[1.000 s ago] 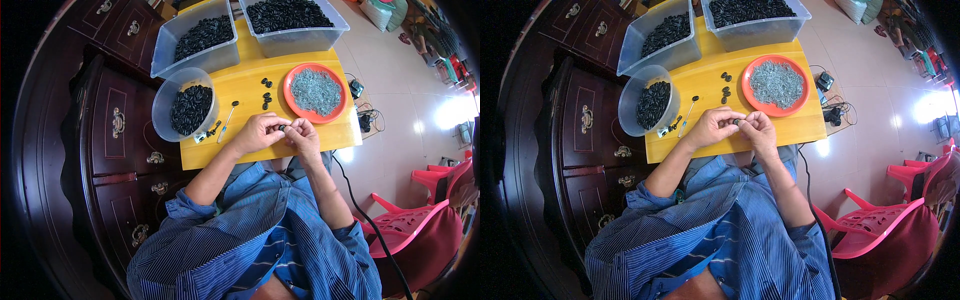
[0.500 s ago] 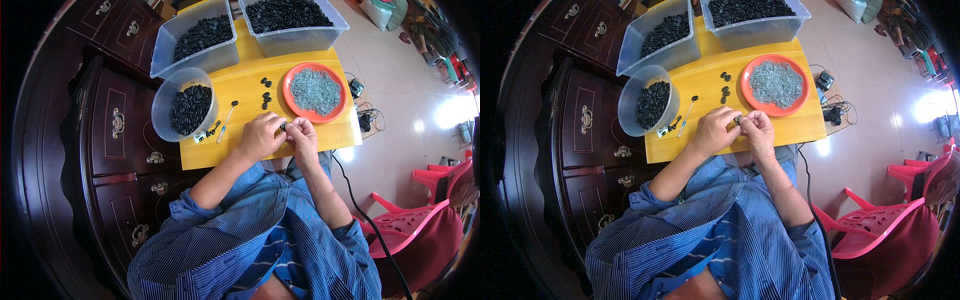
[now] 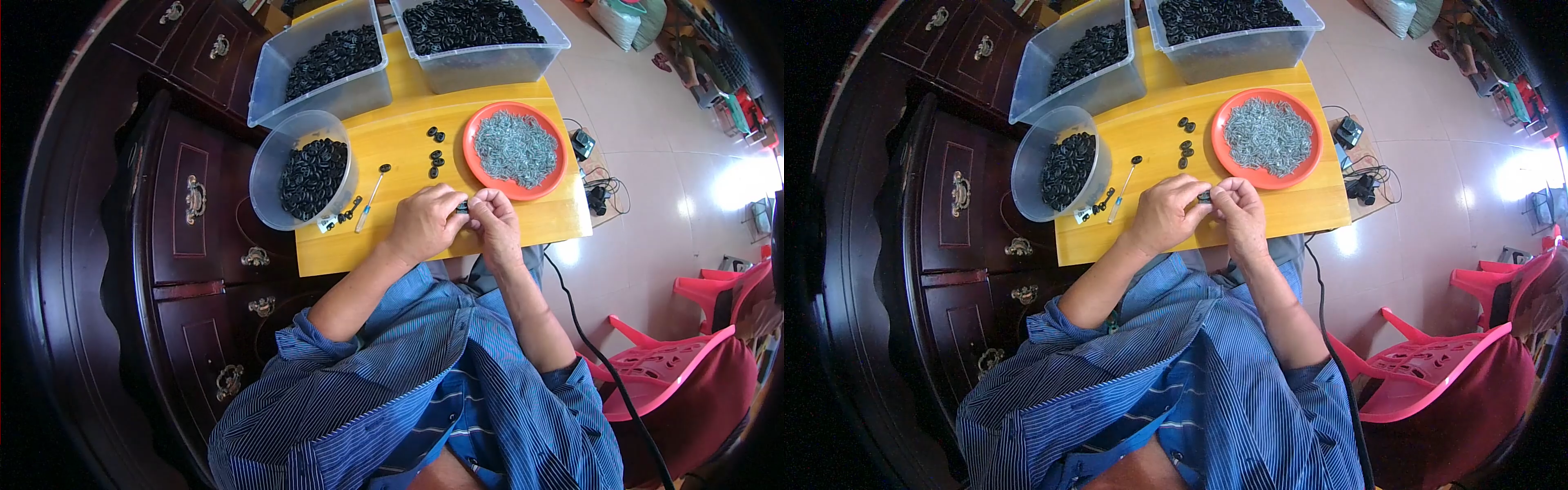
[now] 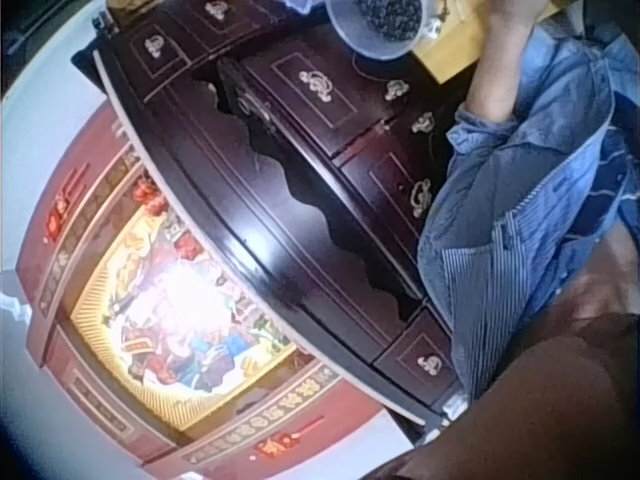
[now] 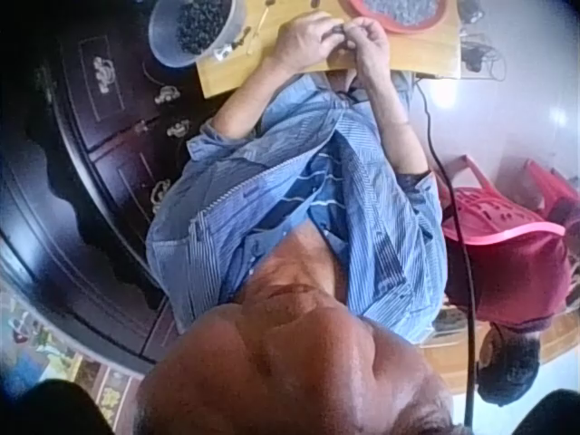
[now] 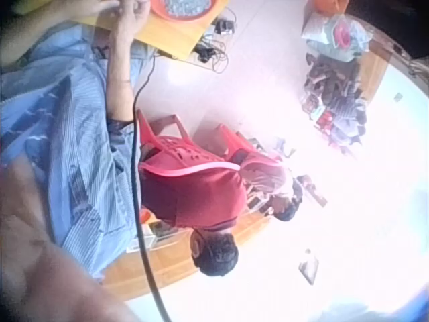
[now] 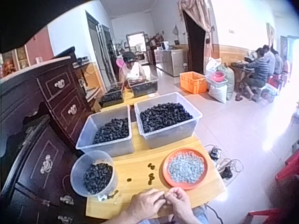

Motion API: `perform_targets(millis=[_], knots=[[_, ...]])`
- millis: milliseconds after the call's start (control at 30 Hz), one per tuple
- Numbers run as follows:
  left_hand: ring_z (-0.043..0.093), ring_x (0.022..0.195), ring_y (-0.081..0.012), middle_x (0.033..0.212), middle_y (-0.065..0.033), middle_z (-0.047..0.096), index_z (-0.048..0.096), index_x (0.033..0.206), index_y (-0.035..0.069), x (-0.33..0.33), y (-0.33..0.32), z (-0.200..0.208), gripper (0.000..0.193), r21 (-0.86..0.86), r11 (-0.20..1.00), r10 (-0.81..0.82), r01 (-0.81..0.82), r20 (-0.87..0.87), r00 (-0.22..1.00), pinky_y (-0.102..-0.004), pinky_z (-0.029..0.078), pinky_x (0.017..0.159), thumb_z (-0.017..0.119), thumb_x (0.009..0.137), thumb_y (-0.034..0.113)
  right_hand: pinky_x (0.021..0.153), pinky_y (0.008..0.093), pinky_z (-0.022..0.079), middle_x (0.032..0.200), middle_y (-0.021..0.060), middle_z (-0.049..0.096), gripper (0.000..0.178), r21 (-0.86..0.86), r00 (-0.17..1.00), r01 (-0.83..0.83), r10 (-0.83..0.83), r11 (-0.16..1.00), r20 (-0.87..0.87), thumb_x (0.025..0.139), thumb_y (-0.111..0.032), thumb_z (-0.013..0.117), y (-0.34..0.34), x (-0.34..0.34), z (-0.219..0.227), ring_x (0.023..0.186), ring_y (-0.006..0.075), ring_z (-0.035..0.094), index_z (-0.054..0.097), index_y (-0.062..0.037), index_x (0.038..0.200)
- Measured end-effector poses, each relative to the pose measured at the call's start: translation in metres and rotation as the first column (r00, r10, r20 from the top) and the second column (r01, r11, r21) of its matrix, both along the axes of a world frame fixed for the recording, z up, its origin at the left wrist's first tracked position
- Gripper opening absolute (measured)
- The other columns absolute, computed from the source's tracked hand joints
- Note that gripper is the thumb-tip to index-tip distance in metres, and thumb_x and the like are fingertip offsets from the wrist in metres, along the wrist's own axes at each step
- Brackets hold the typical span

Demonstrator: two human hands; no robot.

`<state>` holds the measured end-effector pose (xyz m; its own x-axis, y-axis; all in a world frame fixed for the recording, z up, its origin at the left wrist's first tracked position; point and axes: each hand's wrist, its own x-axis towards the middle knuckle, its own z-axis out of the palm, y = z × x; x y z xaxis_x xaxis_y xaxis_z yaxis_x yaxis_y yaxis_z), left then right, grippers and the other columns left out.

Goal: The person assembles plastic links by hand, connecting individual pieces together at the table.

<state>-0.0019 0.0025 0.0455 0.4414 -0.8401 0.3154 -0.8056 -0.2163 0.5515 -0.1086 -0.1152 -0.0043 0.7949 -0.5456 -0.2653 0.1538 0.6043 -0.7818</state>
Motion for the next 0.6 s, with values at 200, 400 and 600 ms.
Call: perform_targets(millis=[200,400,600], knots=[[0.068,0.088,-0.0346,0.095,-0.0133,0.069,0.068,0.101,0.004,0.002,0.002,-0.003,0.024,0.013,1.000,-0.018,0.018,0.015,1.000,-0.0431,0.055,0.076,0.075,0.080,0.012,0.063,0.0187,0.042,0.081,-0.0054,0.058,0.009,-0.036,1.000,0.011,-0.009,0.999,0.028,0.098,-0.009,0.066,0.003,0.001,-0.007,0.070,0.0032,0.052,0.057,-0.0081,0.100],[0.067,0.088,-0.0346,0.094,-0.0139,0.068,0.066,0.103,0.004,0.001,0.003,-0.003,0.023,-0.013,1.000,-0.021,0.022,0.043,0.999,-0.0437,0.055,0.077,0.073,0.082,0.011,0.067,0.0185,0.045,0.083,-0.0054,0.058,0.009,-0.090,0.997,0.048,-0.043,0.995,0.060,0.098,-0.007,0.066,0.007,0.003,-0.008,0.071,0.0032,0.054,0.058,-0.0079,0.101],[0.066,0.088,-0.0350,0.093,-0.0147,0.067,0.065,0.103,0.003,0.003,0.005,-0.008,0.022,0.009,0.999,-0.041,0.041,0.058,0.998,-0.0442,0.054,0.078,0.070,0.083,0.010,0.068,0.0187,0.046,0.085,-0.0053,0.059,0.009,-0.093,0.997,0.056,-0.050,0.994,0.062,0.098,-0.006,0.066,0.010,0.005,-0.012,0.073,0.0031,0.055,0.058,-0.0081,0.100]])
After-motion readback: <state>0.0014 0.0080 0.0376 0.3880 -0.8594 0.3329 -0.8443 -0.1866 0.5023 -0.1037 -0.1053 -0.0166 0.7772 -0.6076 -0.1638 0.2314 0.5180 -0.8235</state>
